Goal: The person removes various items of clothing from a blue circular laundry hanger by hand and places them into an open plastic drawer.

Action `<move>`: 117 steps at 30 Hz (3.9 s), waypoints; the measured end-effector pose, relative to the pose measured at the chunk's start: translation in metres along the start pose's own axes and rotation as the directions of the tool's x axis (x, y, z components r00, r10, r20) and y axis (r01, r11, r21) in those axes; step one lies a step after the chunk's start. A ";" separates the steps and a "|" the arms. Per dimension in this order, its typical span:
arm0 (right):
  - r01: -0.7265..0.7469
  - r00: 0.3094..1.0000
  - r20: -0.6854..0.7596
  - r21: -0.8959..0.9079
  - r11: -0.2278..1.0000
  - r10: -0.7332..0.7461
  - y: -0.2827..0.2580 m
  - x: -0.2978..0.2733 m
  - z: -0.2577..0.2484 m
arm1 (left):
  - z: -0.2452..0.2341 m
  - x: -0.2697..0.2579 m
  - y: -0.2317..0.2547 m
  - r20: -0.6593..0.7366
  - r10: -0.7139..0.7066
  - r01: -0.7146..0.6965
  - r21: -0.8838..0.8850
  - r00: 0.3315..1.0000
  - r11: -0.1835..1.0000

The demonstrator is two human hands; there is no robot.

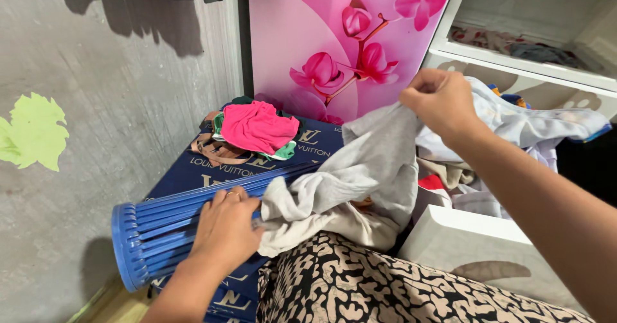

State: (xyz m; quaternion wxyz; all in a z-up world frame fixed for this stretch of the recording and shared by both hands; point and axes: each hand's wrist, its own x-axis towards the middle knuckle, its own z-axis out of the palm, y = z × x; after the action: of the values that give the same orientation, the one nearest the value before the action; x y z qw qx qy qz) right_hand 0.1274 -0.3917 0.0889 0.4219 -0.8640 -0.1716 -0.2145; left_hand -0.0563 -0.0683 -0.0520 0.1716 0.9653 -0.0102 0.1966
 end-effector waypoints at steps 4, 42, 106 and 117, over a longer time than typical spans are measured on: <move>0.014 0.988 0.151 -0.066 0.998 -0.004 -0.008 -0.006 -0.026 | -0.002 0.010 -0.011 0.119 -0.226 0.227 0.006 0.967 0.974; 0.308 0.887 0.434 -0.307 0.901 -0.155 -0.145 -0.067 0.095 | -0.010 0.047 -0.046 0.078 -0.197 0.203 -0.616 0.977 0.761; -0.015 0.711 0.663 -0.318 0.948 0.234 0.122 -0.029 0.146 | 0.005 0.062 -0.078 0.248 -0.317 0.303 0.096 0.915 0.948; 0.231 0.808 0.577 -0.495 0.837 0.118 0.164 -0.040 0.162 | 0.014 0.034 -0.056 0.110 -0.176 0.152 0.201 0.978 0.968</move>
State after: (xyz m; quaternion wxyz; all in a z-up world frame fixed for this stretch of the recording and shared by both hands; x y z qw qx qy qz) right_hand 0.2085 -0.3622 -0.1280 0.0787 -0.9646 -0.2516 0.0096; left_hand -0.0149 -0.0186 -0.0699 0.0926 0.9854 0.0778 0.1200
